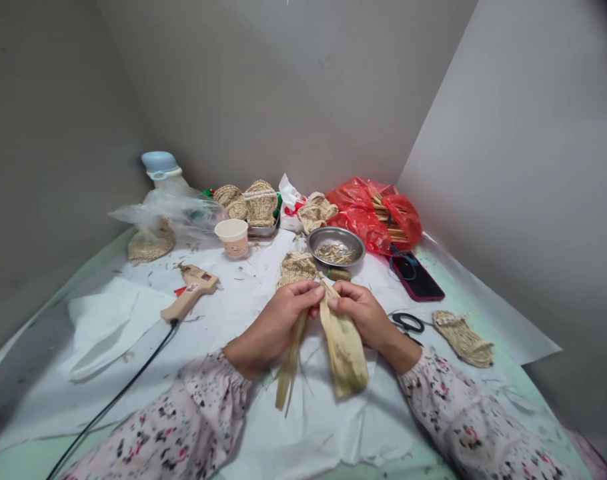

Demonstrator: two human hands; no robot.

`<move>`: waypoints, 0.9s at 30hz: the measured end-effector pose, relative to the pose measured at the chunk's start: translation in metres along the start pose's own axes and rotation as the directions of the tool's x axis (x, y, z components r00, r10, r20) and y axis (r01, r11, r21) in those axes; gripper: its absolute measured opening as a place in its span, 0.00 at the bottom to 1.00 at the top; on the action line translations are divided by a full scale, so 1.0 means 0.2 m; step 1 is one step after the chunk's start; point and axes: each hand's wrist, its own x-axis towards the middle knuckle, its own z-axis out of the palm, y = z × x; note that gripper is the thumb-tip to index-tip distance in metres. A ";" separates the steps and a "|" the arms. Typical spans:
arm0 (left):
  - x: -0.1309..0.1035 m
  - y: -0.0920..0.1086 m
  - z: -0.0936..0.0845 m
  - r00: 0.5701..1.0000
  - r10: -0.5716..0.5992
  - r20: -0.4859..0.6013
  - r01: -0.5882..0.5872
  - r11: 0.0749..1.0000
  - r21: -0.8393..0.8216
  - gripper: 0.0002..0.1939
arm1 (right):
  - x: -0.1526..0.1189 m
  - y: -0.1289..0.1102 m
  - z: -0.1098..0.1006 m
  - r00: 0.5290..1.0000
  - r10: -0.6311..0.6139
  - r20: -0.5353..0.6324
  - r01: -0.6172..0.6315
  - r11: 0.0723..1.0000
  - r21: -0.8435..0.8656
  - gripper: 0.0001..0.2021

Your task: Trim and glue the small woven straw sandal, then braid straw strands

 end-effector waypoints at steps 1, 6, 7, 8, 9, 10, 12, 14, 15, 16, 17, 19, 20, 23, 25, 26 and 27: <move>0.00 0.00 0.01 0.999 -0.030 0.023 0.031 0.998 -0.049 0.10 | 0.00 0.00 0.00 0.999 0.018 0.045 -0.021 0.998 0.065 0.05; -0.01 0.03 0.03 0.998 -0.064 0.010 0.065 0.994 -0.084 0.10 | 0.00 0.01 -0.01 0.994 0.006 0.111 -0.021 0.991 0.133 0.06; -0.01 0.03 0.03 0.999 -0.051 -0.003 0.051 0.997 -0.065 0.10 | 0.00 0.01 -0.01 0.996 0.004 0.092 -0.014 0.995 0.102 0.07; -0.01 0.03 0.03 0.999 -0.038 -0.007 0.038 0.998 -0.046 0.10 | 0.00 0.01 -0.01 0.997 0.006 0.073 -0.011 0.998 0.068 0.09; -0.01 0.03 0.03 1.000 -0.026 -0.006 0.026 0.999 -0.028 0.10 | 0.00 0.01 -0.01 0.998 0.012 0.056 -0.014 0.999 0.038 0.10; -0.01 0.03 0.03 1.000 -0.014 -0.003 0.014 1.000 -0.012 0.10 | -0.01 0.00 0.00 0.999 0.018 0.046 -0.019 1.000 0.016 0.10; -0.01 0.03 0.03 1.000 0.001 0.000 -0.001 1.000 0.010 0.10 | -0.01 0.00 0.00 0.999 0.026 0.044 -0.026 1.000 -0.007 0.09; -0.01 0.02 0.03 1.000 -0.001 -0.002 0.002 1.000 0.030 0.11 | -0.01 0.00 0.00 0.998 0.028 0.054 -0.027 0.999 -0.024 0.09; -0.01 0.02 0.02 1.000 -0.005 -0.004 0.005 0.999 0.042 0.11 | -0.01 0.01 0.00 0.998 0.027 0.056 -0.025 0.999 -0.034 0.09; -0.01 0.02 0.02 1.000 -0.005 -0.009 0.006 0.998 0.055 0.12 | -0.01 0.01 0.00 0.998 0.025 0.052 -0.023 0.999 -0.049 0.09; -0.01 0.02 0.02 1.000 -0.001 -0.018 0.002 0.997 0.072 0.12 | 0.00 0.01 0.00 0.999 0.023 0.038 -0.020 0.997 -0.071 0.09; -0.02 0.02 0.02 0.998 0.028 -0.057 -0.022 0.994 0.109 0.13 | 0.00 0.02 0.00 1.000 0.012 -0.019 -0.015 0.991 -0.136 0.07; -0.02 0.02 0.03 0.996 0.047 -0.082 -0.036 0.990 0.134 0.13 | 0.01 0.02 0.00 0.998 0.000 -0.055 -0.010 0.984 -0.178 0.06; -0.02 0.03 0.04 0.985 0.089 -0.146 -0.052 0.970 0.236 0.16 | 0.01 0.04 0.01 0.988 -0.079 -0.130 0.031 0.941 -0.337 0.05; -0.01 0.02 0.04 0.977 0.105 -0.185 -0.045 0.951 0.306 0.15 | 0.01 0.04 0.01 0.981 -0.137 -0.140 0.059 0.889 -0.455 0.04; -0.01 0.01 0.04 0.971 0.118 -0.207 -0.042 0.939 0.340 0.15 | 0.01 0.04 0.02 0.977 -0.160 -0.143 0.067 0.860 -0.506 0.04; -0.01 0.01 0.03 0.963 0.139 -0.230 -0.044 0.926 0.375 0.15 | 0.01 0.04 0.02 0.973 -0.178 -0.146 0.070 0.833 -0.549 0.05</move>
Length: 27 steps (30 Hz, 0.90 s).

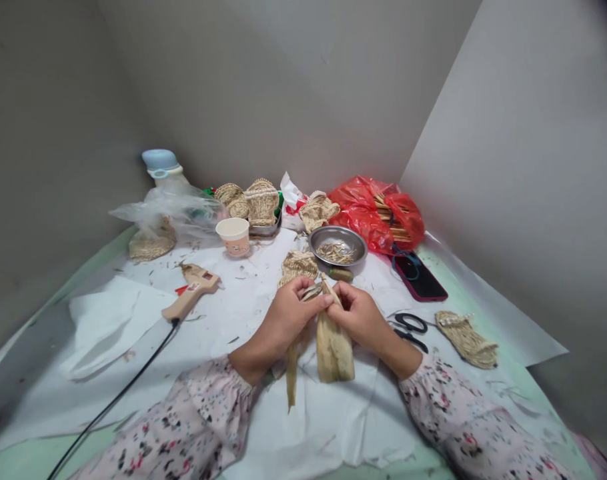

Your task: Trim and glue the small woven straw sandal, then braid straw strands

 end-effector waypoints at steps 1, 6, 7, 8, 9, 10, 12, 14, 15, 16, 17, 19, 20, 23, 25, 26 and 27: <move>0.00 -0.01 0.00 0.999 0.018 -0.030 -0.017 0.999 0.040 0.14 | 0.00 0.00 0.00 1.000 -0.012 -0.015 0.011 0.999 -0.039 0.05; 0.00 -0.02 0.00 0.983 0.159 -0.097 -0.129 0.957 0.260 0.10 | -0.01 -0.01 0.01 0.998 -0.045 -0.054 0.038 0.992 -0.117 0.09; 0.00 -0.02 0.00 0.980 0.174 -0.095 -0.141 0.948 0.284 0.09 | -0.01 0.00 0.01 0.998 -0.041 -0.049 0.035 0.993 -0.116 0.09; 0.00 -0.02 0.00 0.978 0.185 -0.091 -0.151 0.942 0.299 0.08 | -0.01 0.00 0.01 0.999 -0.034 -0.042 0.030 0.993 -0.110 0.08; 0.00 -0.01 0.00 0.977 0.195 -0.087 -0.160 0.938 0.308 0.08 | -0.01 0.00 0.01 0.999 -0.026 -0.036 0.022 0.995 -0.101 0.08; 0.00 -0.02 0.00 0.976 0.203 -0.081 -0.169 0.935 0.312 0.07 | -0.01 0.01 0.01 0.999 -0.016 -0.031 0.013 0.996 -0.088 0.08; 0.00 -0.02 0.00 0.976 0.207 -0.062 -0.182 0.941 0.287 0.07 | 0.00 0.01 0.00 1.000 0.006 -0.028 -0.007 0.998 -0.058 0.07; 0.01 -0.02 0.00 0.983 0.181 -0.042 -0.168 0.962 0.214 0.08 | 0.01 0.02 0.00 0.999 0.028 -0.039 -0.029 0.999 -0.030 0.08; 0.01 -0.01 0.00 0.988 0.153 -0.030 -0.146 0.975 0.170 0.09 | 0.01 0.02 0.00 0.998 0.038 -0.047 -0.038 0.999 -0.017 0.08; 0.02 -0.01 0.00 0.993 0.118 -0.017 -0.115 0.985 0.130 0.10 | 0.02 0.02 0.00 0.998 0.043 -0.054 -0.043 0.999 -0.006 0.08; 0.02 -0.01 0.00 0.997 0.081 -0.007 -0.080 0.991 0.104 0.11 | 0.02 0.02 0.00 0.997 0.043 -0.058 -0.043 0.999 0.005 0.08; 0.02 -0.01 0.00 1.000 0.026 0.009 -0.026 0.995 0.091 0.12 | 0.02 0.02 0.00 0.998 0.029 -0.064 -0.027 0.999 0.029 0.07; 0.02 0.00 0.00 1.000 0.017 0.015 -0.019 0.995 0.098 0.12 | 0.02 0.02 0.00 0.998 0.021 -0.062 -0.018 0.999 0.046 0.06; 0.02 0.00 -0.01 0.998 0.041 0.040 -0.046 0.989 0.142 0.09 | 0.01 0.00 -0.01 0.999 0.033 -0.014 -0.030 0.988 0.149 0.06; 0.02 -0.01 -0.01 0.996 0.075 0.048 -0.082 0.982 0.168 0.08 | 0.01 -0.01 -0.01 0.998 0.047 0.044 -0.056 0.973 0.226 0.09; 0.02 -0.01 -0.01 0.995 0.093 0.041 -0.099 0.978 0.182 0.08 | 0.01 -0.02 -0.01 0.997 0.048 0.060 -0.061 0.968 0.245 0.09; 0.02 -0.02 -0.01 0.993 0.112 0.030 -0.115 0.974 0.195 0.09 | 0.01 -0.02 -0.01 0.997 0.044 0.061 -0.058 0.968 0.246 0.09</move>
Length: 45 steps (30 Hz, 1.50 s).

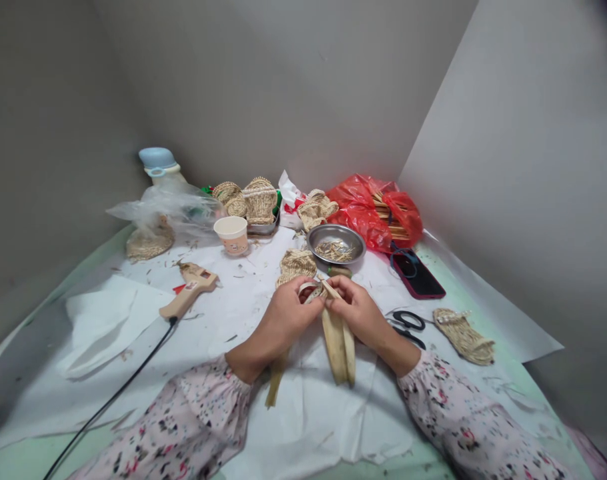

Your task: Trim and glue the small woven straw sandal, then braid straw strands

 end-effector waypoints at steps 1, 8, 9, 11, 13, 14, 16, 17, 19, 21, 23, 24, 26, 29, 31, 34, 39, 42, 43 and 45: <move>0.00 -0.01 0.00 1.000 0.011 -0.016 -0.011 1.000 0.013 0.09 | 0.00 0.00 0.00 1.000 -0.008 -0.008 0.008 1.000 -0.013 0.07; 0.01 -0.06 -0.01 0.997 0.007 -0.080 -0.003 0.999 0.041 0.13 | -0.01 0.02 0.01 0.995 -0.040 -0.095 0.017 0.973 -0.229 0.03; 0.02 -0.05 -0.01 0.997 0.004 -0.082 -0.002 1.000 0.029 0.12 | -0.01 0.02 0.01 0.995 -0.045 -0.089 0.023 0.971 -0.239 0.04; 0.02 -0.03 -0.01 0.997 0.001 -0.077 -0.002 1.000 -0.004 0.10 | 0.00 0.03 0.00 0.997 -0.053 -0.059 0.038 0.972 -0.231 0.04; 0.01 -0.01 -0.01 0.999 -0.015 -0.035 0.014 1.000 -0.025 0.08 | 0.00 0.03 -0.01 0.997 -0.060 -0.047 0.049 0.977 -0.209 0.04; 0.00 0.01 -0.01 1.000 -0.030 -0.001 0.030 0.999 -0.025 0.08 | 0.01 0.04 -0.01 0.997 -0.063 -0.053 0.051 0.978 -0.202 0.04; -0.01 0.02 -0.01 0.996 -0.066 0.065 0.066 0.998 -0.007 0.08 | 0.01 0.04 -0.01 0.995 -0.067 -0.071 0.052 0.980 -0.193 0.04; -0.01 0.03 -0.01 0.993 -0.079 0.084 0.079 0.997 0.007 0.10 | 0.01 0.04 -0.01 0.995 -0.068 -0.077 0.053 0.980 -0.190 0.03; -0.02 0.02 -0.01 0.992 -0.087 0.096 0.086 0.996 0.022 0.13 | 0.01 0.04 -0.01 0.994 -0.070 -0.081 0.055 0.982 -0.182 0.03; -0.02 0.02 -0.02 0.992 -0.082 0.097 0.081 0.997 0.015 0.14 | 0.01 0.03 -0.01 0.996 -0.061 -0.071 0.050 0.988 -0.144 0.02; -0.01 0.01 -0.02 0.992 -0.080 0.100 0.081 0.997 -0.001 0.14 | 0.01 0.02 -0.01 0.999 -0.030 -0.040 0.027 0.997 -0.074 0.03; -0.01 0.01 -0.02 0.992 -0.084 0.099 0.085 0.996 -0.009 0.13 | 0.01 0.01 -0.01 1.000 -0.011 -0.021 0.010 0.999 -0.038 0.04; -0.01 0.01 -0.01 0.991 -0.092 0.093 0.094 0.995 -0.023 0.11 | 0.01 0.00 -0.01 1.000 0.025 0.011 -0.025 1.000 0.000 0.06; -0.01 0.02 -0.01 0.990 -0.096 0.099 0.099 0.995 -0.024 0.12 | 0.01 -0.01 -0.01 0.997 0.076 0.024 -0.075 0.997 -0.025 0.07; -0.01 0.02 -0.01 0.989 -0.097 0.109 0.099 0.995 -0.006 0.13 | 0.01 -0.01 -0.01 0.995 0.097 0.026 -0.095 0.994 -0.049 0.08; -0.01 0.01 -0.02 0.988 -0.090 0.124 0.088 0.996 0.018 0.14 | 0.01 0.00 -0.01 0.995 0.094 0.027 -0.092 0.993 -0.071 0.08; -0.02 -0.01 -0.01 0.987 -0.039 0.159 0.038 0.999 0.011 0.14 | 0.01 0.03 -0.01 0.999 0.030 -0.018 -0.033 0.980 -0.194 0.04; -0.02 0.00 -0.01 0.987 -0.021 0.161 0.025 0.999 -0.022 0.12 | 0.01 0.04 -0.01 0.999 0.010 -0.050 -0.019 0.983 -0.183 0.03; -0.02 0.01 -0.01 0.988 -0.017 0.156 0.025 0.998 -0.050 0.11 | 0.01 0.04 -0.01 0.998 0.006 -0.055 -0.015 0.986 -0.166 0.03; -0.02 0.01 -0.01 0.988 -0.016 0.152 0.035 0.992 -0.120 0.10 | 0.01 0.04 -0.01 0.998 -0.007 -0.065 -0.002 0.991 -0.135 0.03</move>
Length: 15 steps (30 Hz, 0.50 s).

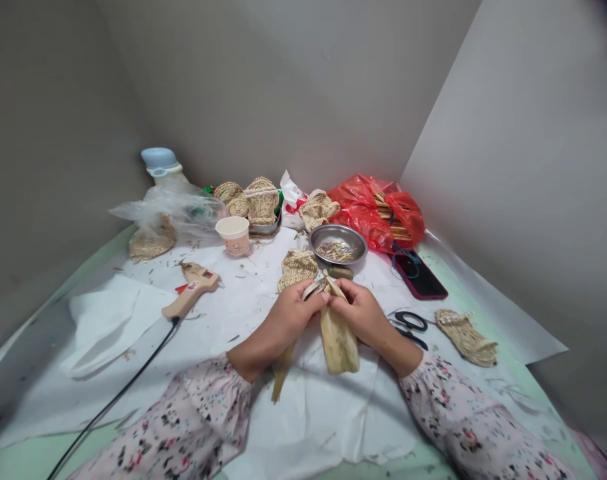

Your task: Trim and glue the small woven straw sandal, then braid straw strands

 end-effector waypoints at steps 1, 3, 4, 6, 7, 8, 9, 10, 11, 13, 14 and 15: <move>0.00 0.00 0.00 1.000 -0.004 -0.001 0.004 0.999 -0.033 0.10 | 0.00 0.00 0.00 1.000 -0.002 -0.004 0.002 1.000 0.018 0.03; 0.01 0.00 -0.01 1.000 -0.014 -0.020 0.012 0.997 -0.076 0.12 | 0.00 0.00 0.00 1.000 0.012 -0.004 -0.011 0.998 0.057 0.04; 0.01 -0.01 -0.01 0.999 -0.019 -0.041 0.015 0.996 -0.085 0.12 | 0.00 0.00 0.00 1.000 0.022 -0.003 -0.022 0.997 0.072 0.04; 0.01 -0.01 -0.01 0.997 -0.027 -0.078 0.018 0.994 -0.103 0.13 | 0.00 0.00 0.00 0.999 0.037 0.000 -0.037 0.996 0.082 0.05; 0.01 -0.01 -0.01 0.996 -0.033 -0.078 0.024 0.993 -0.116 0.13 | 0.00 0.00 0.00 0.999 0.037 -0.004 -0.036 0.996 0.076 0.05; 0.01 -0.01 -0.01 0.997 -0.041 -0.066 0.032 0.991 -0.131 0.12 | 0.00 0.00 0.00 0.999 0.033 -0.009 -0.032 0.997 0.067 0.04; 0.01 -0.01 -0.01 0.998 -0.049 -0.044 0.042 0.989 -0.144 0.12 | 0.01 0.00 0.00 1.000 0.028 -0.014 -0.027 0.998 0.054 0.04; 0.01 0.00 -0.01 0.998 -0.055 -0.020 0.052 0.987 -0.155 0.11 | 0.01 0.00 0.00 1.000 0.023 -0.021 -0.022 0.999 0.043 0.04; 0.00 0.00 0.00 0.998 -0.058 0.002 0.058 0.985 -0.161 0.11 | 0.01 0.00 0.00 0.999 0.022 -0.029 -0.021 0.999 0.035 0.03; 0.00 0.01 0.00 0.998 -0.058 0.034 0.063 0.985 -0.160 0.11 | 0.01 -0.01 0.00 0.998 0.025 -0.060 -0.024 0.999 0.024 0.04; 0.00 0.01 0.00 0.997 -0.057 0.048 0.064 0.986 -0.152 0.12 | 0.01 -0.01 0.00 0.996 0.028 -0.082 -0.026 0.999 0.023 0.04; -0.01 0.00 0.00 0.996 -0.058 0.064 0.067 0.988 -0.139 0.13 | 0.01 -0.01 0.00 0.994 0.029 -0.105 -0.027 0.999 0.023 0.05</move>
